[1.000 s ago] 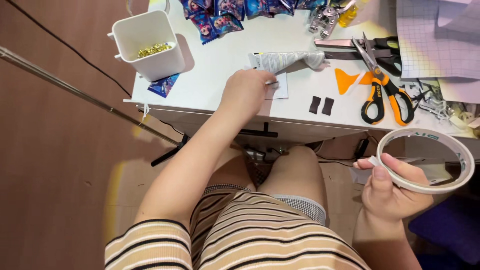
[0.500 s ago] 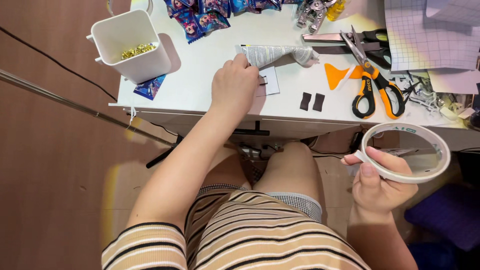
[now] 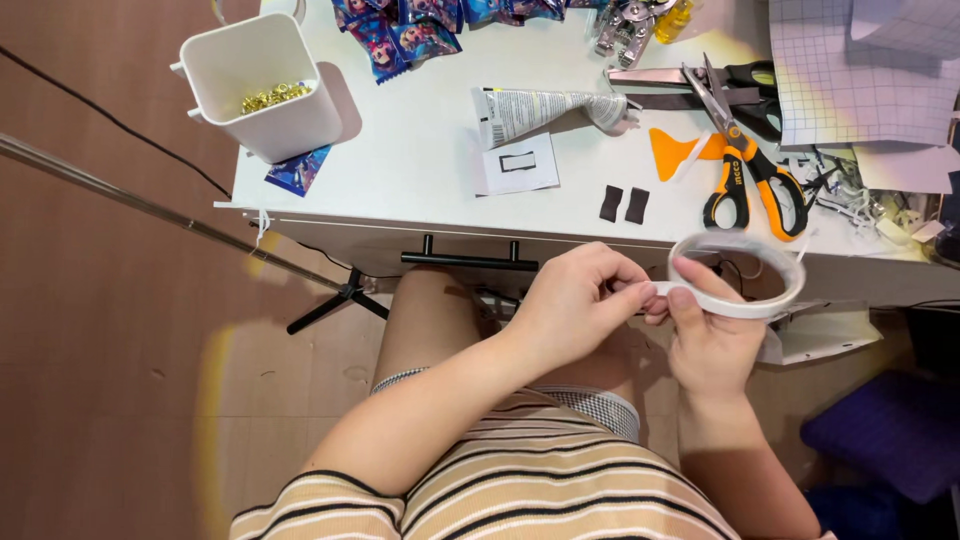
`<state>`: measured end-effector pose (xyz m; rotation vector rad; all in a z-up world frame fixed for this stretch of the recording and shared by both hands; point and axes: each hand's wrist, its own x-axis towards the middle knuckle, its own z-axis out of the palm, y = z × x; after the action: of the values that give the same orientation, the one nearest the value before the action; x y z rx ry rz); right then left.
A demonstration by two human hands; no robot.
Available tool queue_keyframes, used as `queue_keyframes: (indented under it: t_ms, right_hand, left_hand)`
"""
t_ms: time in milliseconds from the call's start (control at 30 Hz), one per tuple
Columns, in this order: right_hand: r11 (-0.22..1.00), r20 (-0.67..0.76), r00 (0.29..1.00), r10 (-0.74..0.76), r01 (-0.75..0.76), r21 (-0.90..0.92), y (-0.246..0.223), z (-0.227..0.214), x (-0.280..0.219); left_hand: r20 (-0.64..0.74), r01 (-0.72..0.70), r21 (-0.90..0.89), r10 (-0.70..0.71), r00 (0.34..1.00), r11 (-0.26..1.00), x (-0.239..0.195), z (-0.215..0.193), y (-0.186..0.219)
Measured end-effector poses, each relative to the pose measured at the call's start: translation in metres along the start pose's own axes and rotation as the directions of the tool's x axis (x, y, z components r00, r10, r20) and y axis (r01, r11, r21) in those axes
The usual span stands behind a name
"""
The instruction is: The person applies adhesive from a tube and double-sided tape to small pieces of paper and black strips.
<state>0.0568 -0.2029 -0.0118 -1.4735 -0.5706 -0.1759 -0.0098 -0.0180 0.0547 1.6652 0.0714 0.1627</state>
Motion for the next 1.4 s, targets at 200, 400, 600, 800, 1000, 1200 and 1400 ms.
queue_keyframes:
  t_ms: [200, 400, 600, 800, 1000, 1200, 1400]
  right_hand:
    - [0.990, -0.194, 0.972, 0.132, -0.118, 0.082, -0.006, -0.001, 0.011]
    - [0.969, -0.398, 0.885, 0.242, -0.238, 0.062, -0.017, -0.008, 0.016]
    - [0.980, -0.286, 0.950, 0.122, -0.161, -0.116, -0.009, -0.003, 0.009]
    - [0.994, -0.224, 0.973, 0.049, -0.070, -0.087, -0.009, 0.015, 0.014]
    - [0.996, -0.132, 0.991, 0.014, -0.001, 0.094, -0.012, 0.029, 0.020]
    - [0.986, 0.000, 0.999, 0.035, -0.034, 0.166, -0.014, 0.032, 0.021]
    - [0.993, -0.018, 1.000, -0.022, 0.024, 0.119, -0.023, 0.034, 0.013]
  left_hand:
    - [-0.065, -0.298, 0.397, 0.350, 0.934, 0.868, 0.016, 0.010, -0.028]
    - [0.054, -0.199, 0.962, 0.589, 0.806, 0.185, 0.055, 0.004, -0.074]
    - [0.095, -0.263, 0.962, 0.805, 0.585, 0.078, 0.049, -0.016, -0.061]
    - [0.092, -0.346, 0.927, 0.812, 0.576, 0.141, 0.044, -0.010, -0.067]
    - [-0.088, 0.183, -0.504, -0.261, 0.961, 0.844, 0.013, 0.000, -0.039]
    - [0.118, 0.294, -0.846, -0.382, 0.917, 0.445, -0.003, 0.004, -0.042]
    - [0.167, 0.278, -0.912, -0.344, 0.924, 0.303, -0.013, 0.010, -0.051]
